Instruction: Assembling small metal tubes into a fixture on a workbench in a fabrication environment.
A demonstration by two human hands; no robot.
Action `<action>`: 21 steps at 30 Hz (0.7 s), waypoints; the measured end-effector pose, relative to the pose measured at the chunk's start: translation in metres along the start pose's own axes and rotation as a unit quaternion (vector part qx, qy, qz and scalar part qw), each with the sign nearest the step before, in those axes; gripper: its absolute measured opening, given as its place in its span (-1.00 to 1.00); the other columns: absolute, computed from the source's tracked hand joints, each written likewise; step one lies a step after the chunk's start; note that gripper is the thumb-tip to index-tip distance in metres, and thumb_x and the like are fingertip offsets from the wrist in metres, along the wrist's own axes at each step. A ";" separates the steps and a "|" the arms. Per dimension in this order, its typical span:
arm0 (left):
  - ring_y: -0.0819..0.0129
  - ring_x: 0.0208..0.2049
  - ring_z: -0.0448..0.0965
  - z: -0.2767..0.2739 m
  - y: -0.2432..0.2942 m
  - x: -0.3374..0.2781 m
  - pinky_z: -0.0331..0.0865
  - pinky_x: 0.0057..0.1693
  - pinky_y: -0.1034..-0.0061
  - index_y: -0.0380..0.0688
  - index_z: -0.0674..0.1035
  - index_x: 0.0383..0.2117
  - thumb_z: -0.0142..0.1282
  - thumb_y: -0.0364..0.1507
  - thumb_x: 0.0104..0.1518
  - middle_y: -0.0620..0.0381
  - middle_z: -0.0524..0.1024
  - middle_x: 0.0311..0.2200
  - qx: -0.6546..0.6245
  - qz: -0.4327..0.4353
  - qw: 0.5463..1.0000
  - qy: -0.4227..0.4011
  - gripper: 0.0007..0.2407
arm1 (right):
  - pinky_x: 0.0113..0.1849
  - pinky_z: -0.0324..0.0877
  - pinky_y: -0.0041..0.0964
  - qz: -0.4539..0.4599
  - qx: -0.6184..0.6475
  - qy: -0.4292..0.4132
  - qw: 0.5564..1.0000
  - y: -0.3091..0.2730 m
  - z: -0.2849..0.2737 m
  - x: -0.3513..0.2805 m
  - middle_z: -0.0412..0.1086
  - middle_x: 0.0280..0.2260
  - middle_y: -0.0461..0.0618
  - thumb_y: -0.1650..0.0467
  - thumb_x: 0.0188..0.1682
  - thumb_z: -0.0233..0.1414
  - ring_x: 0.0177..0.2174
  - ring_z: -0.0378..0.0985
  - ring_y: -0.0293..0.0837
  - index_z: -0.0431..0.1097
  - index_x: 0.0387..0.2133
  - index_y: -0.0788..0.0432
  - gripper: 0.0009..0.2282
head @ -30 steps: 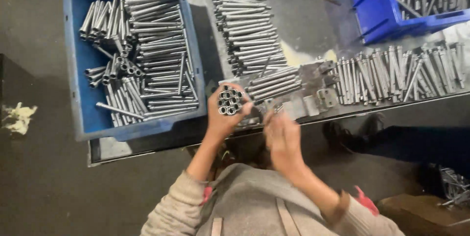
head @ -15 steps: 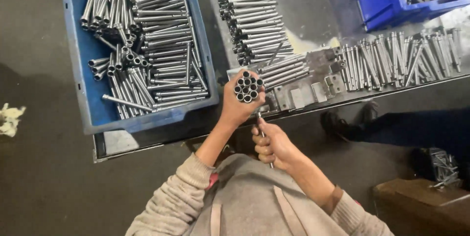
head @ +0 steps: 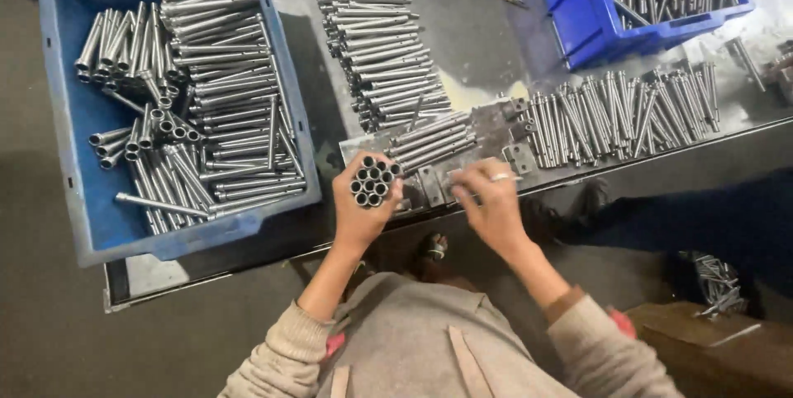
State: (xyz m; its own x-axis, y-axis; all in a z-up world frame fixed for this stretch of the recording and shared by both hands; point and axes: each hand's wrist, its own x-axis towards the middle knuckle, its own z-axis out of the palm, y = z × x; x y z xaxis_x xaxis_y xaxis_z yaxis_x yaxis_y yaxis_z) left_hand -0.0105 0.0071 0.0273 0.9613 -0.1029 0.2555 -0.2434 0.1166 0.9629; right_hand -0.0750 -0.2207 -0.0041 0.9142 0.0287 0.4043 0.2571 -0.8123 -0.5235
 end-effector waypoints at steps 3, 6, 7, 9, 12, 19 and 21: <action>0.38 -0.45 0.58 0.005 0.008 0.001 0.50 -0.24 0.40 -0.16 0.62 -0.39 0.26 -0.52 -0.10 0.01 0.62 -0.54 0.007 0.001 1.000 0.006 -0.86 | -0.17 0.35 -0.06 -0.046 0.032 -0.144 0.988 0.005 -0.013 -0.003 0.42 -0.31 -0.07 0.35 0.02 0.10 -0.27 0.47 0.07 0.49 -0.32 0.01 -0.95; 0.37 -0.42 0.60 0.008 0.008 0.005 0.50 -0.18 0.41 -0.17 0.62 -0.43 0.27 -0.51 -0.07 0.04 0.62 -0.52 0.017 0.027 0.999 0.025 -0.90 | -0.18 0.31 -0.14 -0.084 0.018 -0.174 0.981 0.021 -0.004 0.027 0.31 -0.31 -0.10 0.31 0.10 0.02 -0.25 0.41 0.03 0.42 -0.28 0.01 -0.92; 0.37 -0.42 0.60 0.012 0.007 0.002 0.50 -0.18 0.41 -0.17 0.62 -0.43 0.27 -0.51 -0.07 0.04 0.62 -0.52 0.018 0.024 0.999 0.025 -0.90 | -0.18 0.31 -0.14 -0.082 0.020 -0.175 0.981 0.021 -0.008 0.022 0.31 -0.31 -0.10 0.31 0.10 0.02 -0.25 0.41 0.03 0.42 -0.28 0.01 -0.92; 0.35 -0.47 0.61 0.015 0.009 0.004 0.51 -0.20 0.44 -0.15 0.63 -0.46 0.24 -0.52 -0.02 0.07 0.62 -0.53 0.054 0.043 0.997 0.035 -0.96 | -0.19 0.29 -0.13 -0.066 0.020 -0.184 0.981 0.020 -0.012 0.020 0.30 -0.31 -0.09 0.33 0.08 0.03 -0.26 0.40 0.03 0.43 -0.26 0.02 -0.92; 0.35 -0.47 0.61 0.014 -0.006 -0.002 0.49 -0.17 0.46 -0.14 0.63 -0.47 0.27 -0.49 -0.02 0.07 0.62 -0.52 0.095 0.048 0.993 0.058 -0.95 | -0.18 0.30 -0.08 -0.070 0.060 -0.183 0.979 0.020 -0.016 0.025 0.32 -0.30 0.01 0.38 0.08 0.01 -0.24 0.40 0.12 0.41 -0.30 0.12 -0.92; 0.36 -0.47 0.61 0.018 -0.010 -0.010 0.47 -0.16 0.50 -0.16 0.62 -0.49 0.28 -0.52 0.00 0.10 0.61 -0.54 0.122 0.051 0.988 0.082 -0.96 | -0.18 0.26 -0.16 -0.093 0.004 -0.219 0.971 0.049 0.006 -0.017 0.32 -0.21 -0.09 0.25 0.15 -0.11 -0.18 0.38 0.00 0.38 -0.21 0.01 -0.83; 0.24 -0.50 0.58 0.013 -0.010 -0.001 0.45 -0.21 0.35 -0.20 0.59 -0.49 0.28 -0.48 0.03 -0.05 0.58 -0.55 0.160 0.060 0.982 0.082 -0.91 | -0.04 0.24 0.16 -0.198 -0.124 -0.211 0.949 0.068 0.026 -0.067 0.37 -0.11 0.29 0.36 0.13 -0.05 -0.14 0.39 0.28 0.39 -0.04 0.23 -0.76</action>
